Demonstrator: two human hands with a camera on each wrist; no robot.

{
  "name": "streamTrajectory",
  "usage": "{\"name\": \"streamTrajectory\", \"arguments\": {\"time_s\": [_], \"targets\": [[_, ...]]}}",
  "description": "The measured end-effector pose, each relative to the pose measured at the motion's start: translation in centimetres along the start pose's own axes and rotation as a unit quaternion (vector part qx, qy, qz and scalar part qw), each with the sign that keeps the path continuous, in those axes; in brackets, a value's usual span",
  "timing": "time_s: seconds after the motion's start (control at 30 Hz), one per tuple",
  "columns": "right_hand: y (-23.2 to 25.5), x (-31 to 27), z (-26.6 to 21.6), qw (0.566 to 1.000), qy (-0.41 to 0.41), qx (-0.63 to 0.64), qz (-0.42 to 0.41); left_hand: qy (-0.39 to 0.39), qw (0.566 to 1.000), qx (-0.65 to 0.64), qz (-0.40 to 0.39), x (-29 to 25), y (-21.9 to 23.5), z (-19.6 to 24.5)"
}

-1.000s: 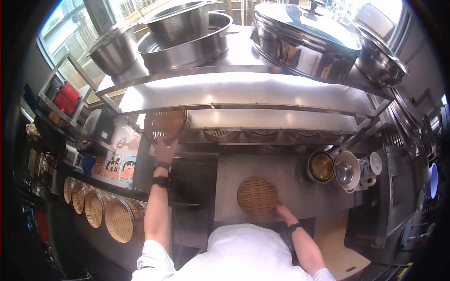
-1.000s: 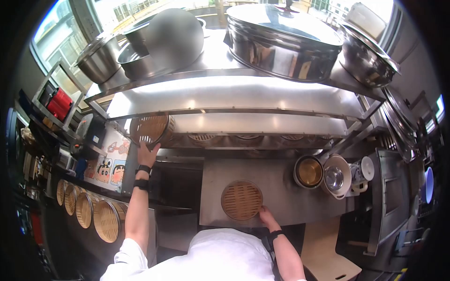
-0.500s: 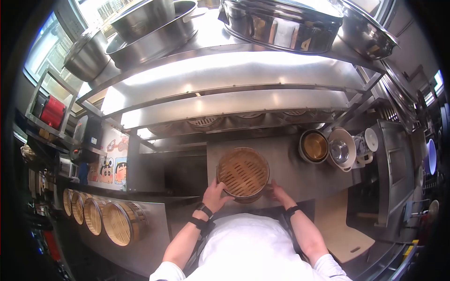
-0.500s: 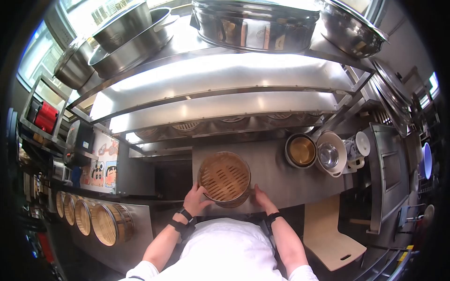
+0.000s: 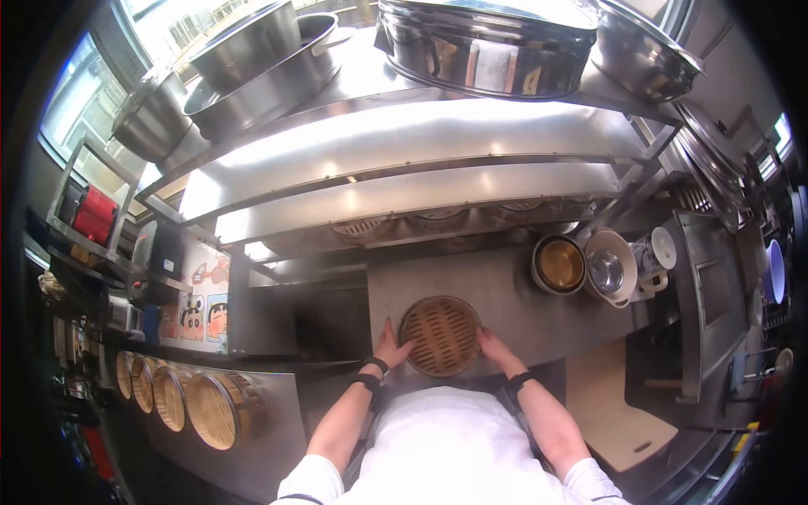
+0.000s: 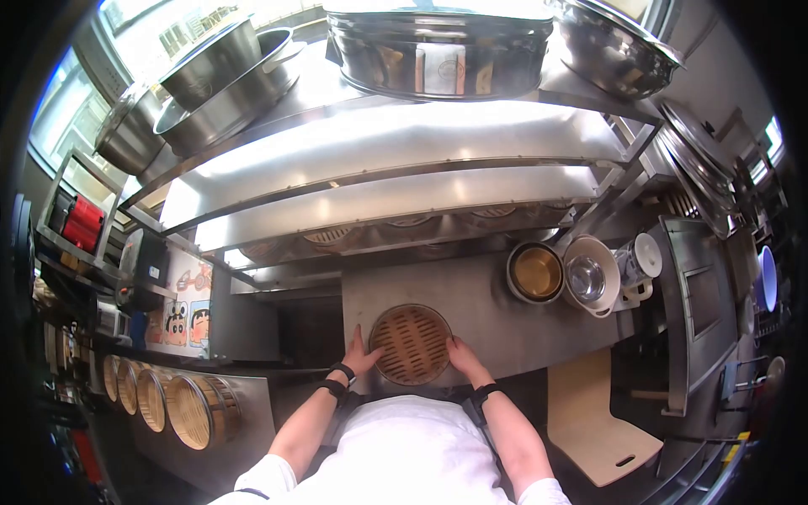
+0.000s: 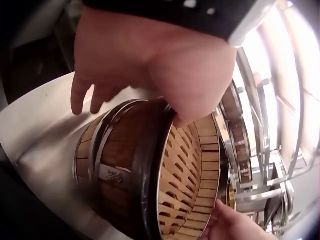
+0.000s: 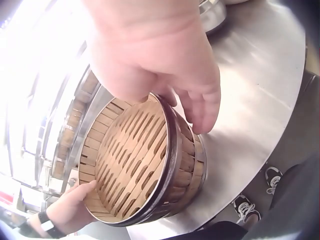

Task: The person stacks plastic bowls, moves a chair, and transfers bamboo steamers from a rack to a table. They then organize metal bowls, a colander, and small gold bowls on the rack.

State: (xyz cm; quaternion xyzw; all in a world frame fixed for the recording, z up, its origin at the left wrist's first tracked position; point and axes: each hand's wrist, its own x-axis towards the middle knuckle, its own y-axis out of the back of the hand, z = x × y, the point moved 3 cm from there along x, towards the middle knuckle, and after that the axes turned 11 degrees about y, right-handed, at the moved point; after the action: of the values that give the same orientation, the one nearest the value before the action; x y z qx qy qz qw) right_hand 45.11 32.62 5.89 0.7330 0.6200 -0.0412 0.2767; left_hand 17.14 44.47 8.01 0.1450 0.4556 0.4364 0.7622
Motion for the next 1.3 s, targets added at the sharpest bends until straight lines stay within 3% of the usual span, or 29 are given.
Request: {"name": "streamTrajectory", "arguments": {"time_s": [0.03, 0.1, 0.27, 0.33, 0.4, 0.47, 0.6, 0.7, 0.9, 1.0, 1.07, 1.1, 1.17, 1.23, 1.3], "targets": [[0.2, -0.2, -0.8, 1.0, -0.007, -0.002, -0.005, 0.001, 1.0, -0.001, 0.0, 1.6, -0.6, -0.7], [0.4, -0.2, -1.2, 1.0, -0.015, -0.007, -0.013, 0.067, 0.986, -0.089, -0.121, 3.9, -2.0, -1.7], [-0.4, 0.2, -1.3, 0.998, 0.024, -0.046, 0.042, 0.056, 0.988, -0.096, -0.111, 3.9, -1.5, -1.6], [-0.6, 0.2, -1.8, 0.999, 0.026, -0.029, 0.031, 0.049, 0.989, -0.092, -0.102, 2.9, 0.0, -0.3], [-0.7, 0.6, -1.6, 0.999, 0.031, -0.014, 0.021, 0.109, 0.982, -0.048, -0.149, 2.7, 0.9, 0.1], [-1.0, 1.3, -0.6, 0.998, 0.044, -0.034, 0.01, 0.084, 0.984, -0.079, -0.135, 3.0, 0.2, -0.3], [-1.7, 1.1, 0.2, 1.0, -0.005, 0.024, -0.004, 0.055, 0.987, -0.126, -0.08, 3.6, -1.2, -1.3], [-2.1, 0.7, -0.2, 0.999, -0.029, 0.022, -0.01, 0.033, 0.98, -0.169, -0.102, 4.7, -2.2, -2.6], [-2.2, -0.1, -2.1, 0.999, -0.025, 0.012, 0.031, 0.049, 0.964, -0.213, -0.151, 2.7, -0.3, -0.5], [-3.0, -0.8, -1.3, 0.995, -0.047, 0.076, 0.034, 0.113, 0.945, -0.257, -0.169, 2.3, -0.9, -1.0], [-3.9, -2.6, -1.7, 0.978, -0.12, 0.159, 0.067, 0.104, 0.943, -0.26, -0.178, 2.5, -2.1, -2.1], [-4.3, -3.3, -1.2, 0.977, -0.123, 0.157, 0.071, 0.096, 0.943, -0.264, -0.18, 2.1, -2.4, -2.3], [-5.6, -5.2, -0.1, 0.943, -0.163, 0.277, 0.089, 0.104, 0.941, -0.241, -0.214, 1.1, -2.7, -3.3], [-5.7, -6.8, 0.1, 0.927, -0.144, 0.341, 0.063, 0.11, 0.94, -0.215, -0.241, -0.8, -1.3, -3.1], [-5.3, -8.0, -0.6, 0.907, -0.119, 0.403, 0.036, 0.138, 0.912, -0.213, -0.321, -3.9, 0.2, -2.4]]}}
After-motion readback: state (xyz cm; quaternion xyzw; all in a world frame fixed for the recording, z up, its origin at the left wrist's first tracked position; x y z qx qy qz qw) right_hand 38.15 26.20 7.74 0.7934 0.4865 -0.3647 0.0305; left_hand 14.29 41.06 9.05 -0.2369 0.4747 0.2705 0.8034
